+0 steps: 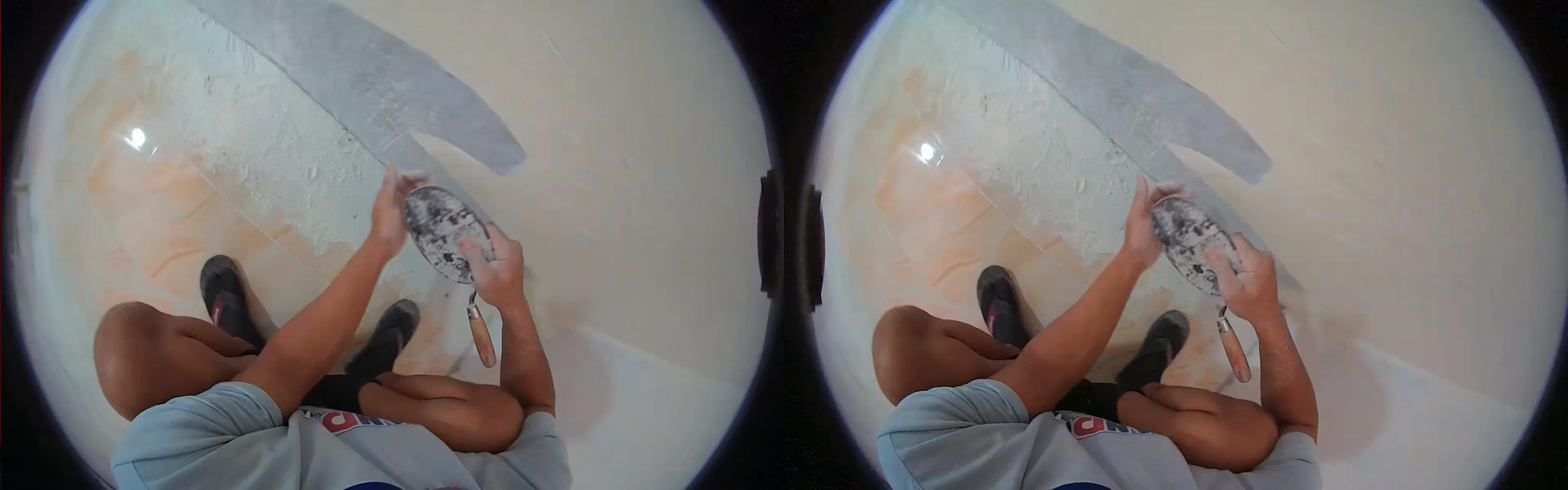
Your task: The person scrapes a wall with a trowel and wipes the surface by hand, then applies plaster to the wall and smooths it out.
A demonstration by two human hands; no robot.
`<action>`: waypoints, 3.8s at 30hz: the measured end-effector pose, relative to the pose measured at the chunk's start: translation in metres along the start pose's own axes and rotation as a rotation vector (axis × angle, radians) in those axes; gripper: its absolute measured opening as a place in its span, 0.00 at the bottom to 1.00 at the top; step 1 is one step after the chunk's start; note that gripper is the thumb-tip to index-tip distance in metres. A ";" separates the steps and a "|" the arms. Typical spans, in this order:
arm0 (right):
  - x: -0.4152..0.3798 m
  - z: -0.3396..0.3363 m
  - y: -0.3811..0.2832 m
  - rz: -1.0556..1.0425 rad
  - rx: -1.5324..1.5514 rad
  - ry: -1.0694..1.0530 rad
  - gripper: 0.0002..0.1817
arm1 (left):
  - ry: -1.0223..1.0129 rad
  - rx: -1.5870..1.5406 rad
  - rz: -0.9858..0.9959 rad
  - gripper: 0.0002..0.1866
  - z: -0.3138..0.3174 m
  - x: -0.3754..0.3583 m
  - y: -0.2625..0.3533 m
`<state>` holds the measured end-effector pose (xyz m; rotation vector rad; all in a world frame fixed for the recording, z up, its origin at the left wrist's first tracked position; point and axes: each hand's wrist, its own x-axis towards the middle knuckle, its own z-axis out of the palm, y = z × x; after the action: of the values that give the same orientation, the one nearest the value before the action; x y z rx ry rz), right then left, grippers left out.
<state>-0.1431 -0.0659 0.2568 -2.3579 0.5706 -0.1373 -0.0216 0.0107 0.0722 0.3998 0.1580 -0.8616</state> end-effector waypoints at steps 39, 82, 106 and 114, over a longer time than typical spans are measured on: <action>-0.009 0.048 0.050 -0.066 0.224 0.481 0.26 | -0.028 0.060 -0.108 0.15 0.058 -0.035 -0.046; -0.006 0.022 0.023 0.017 0.103 0.396 0.25 | -0.006 -0.058 -0.194 0.17 0.067 -0.035 -0.052; 0.004 0.024 0.039 -0.035 0.057 0.372 0.24 | 0.080 0.047 -0.142 0.15 0.071 -0.033 -0.054; 0.005 0.020 0.029 0.024 0.164 0.312 0.18 | 0.141 0.043 -0.143 0.14 0.078 -0.039 -0.047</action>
<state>-0.1446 -0.0750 0.2224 -2.1823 0.7063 -0.5282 -0.0848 -0.0211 0.1419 0.4937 0.3016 -0.9792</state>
